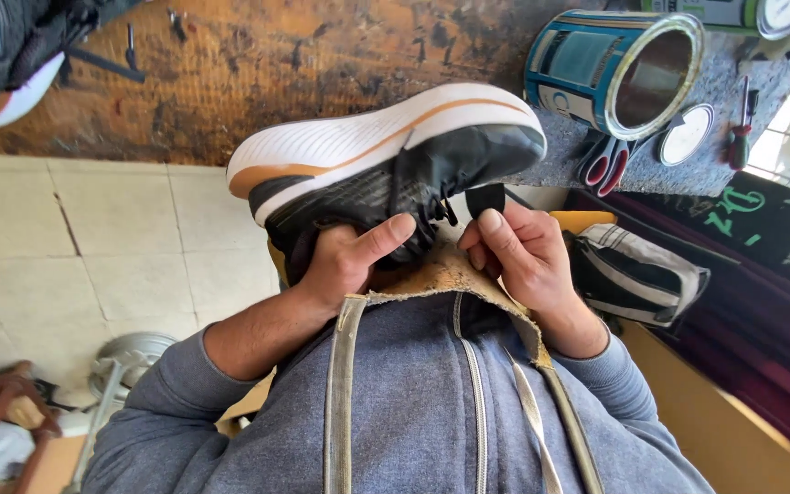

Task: The person holds a black sneaker and uses a small tool to scrape or clean the sole area. They then cut a small piece of black material with scissors, apply a brown substance from a can onto the material using a brush, and attach the material to the shoe's sole.

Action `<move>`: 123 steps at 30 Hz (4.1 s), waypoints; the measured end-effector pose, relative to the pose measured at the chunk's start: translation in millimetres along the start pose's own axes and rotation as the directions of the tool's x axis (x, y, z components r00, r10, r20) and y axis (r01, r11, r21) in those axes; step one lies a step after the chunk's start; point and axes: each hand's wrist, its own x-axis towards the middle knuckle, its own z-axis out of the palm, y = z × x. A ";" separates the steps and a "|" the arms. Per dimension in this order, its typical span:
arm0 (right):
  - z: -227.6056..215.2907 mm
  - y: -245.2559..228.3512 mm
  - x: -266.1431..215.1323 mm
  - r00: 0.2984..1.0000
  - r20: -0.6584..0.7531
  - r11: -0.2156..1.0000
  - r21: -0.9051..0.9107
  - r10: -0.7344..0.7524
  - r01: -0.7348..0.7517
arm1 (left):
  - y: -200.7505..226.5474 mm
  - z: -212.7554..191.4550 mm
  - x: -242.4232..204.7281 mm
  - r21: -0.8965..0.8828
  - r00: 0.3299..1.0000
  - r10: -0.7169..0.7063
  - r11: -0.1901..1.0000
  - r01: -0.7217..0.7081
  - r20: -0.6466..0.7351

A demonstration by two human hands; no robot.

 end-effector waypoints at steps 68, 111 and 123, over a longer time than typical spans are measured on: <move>-351.3 125.6 -3.9 0.720 -0.562 0.871 0.001 -0.406 0.492 | -19.8 158.8 56.1 0.538 0.996 -0.086 0.838 0.087 -0.027; -220.9 11.3 68.3 0.749 -0.158 0.680 -0.569 -0.643 0.463 | 15.5 104.7 39.9 0.475 0.993 0.095 0.872 -0.119 0.074; -272.3 26.5 27.8 0.814 -0.463 0.882 0.127 -0.352 0.454 | 11.8 105.5 42.5 0.268 0.995 0.104 0.958 -0.103 0.009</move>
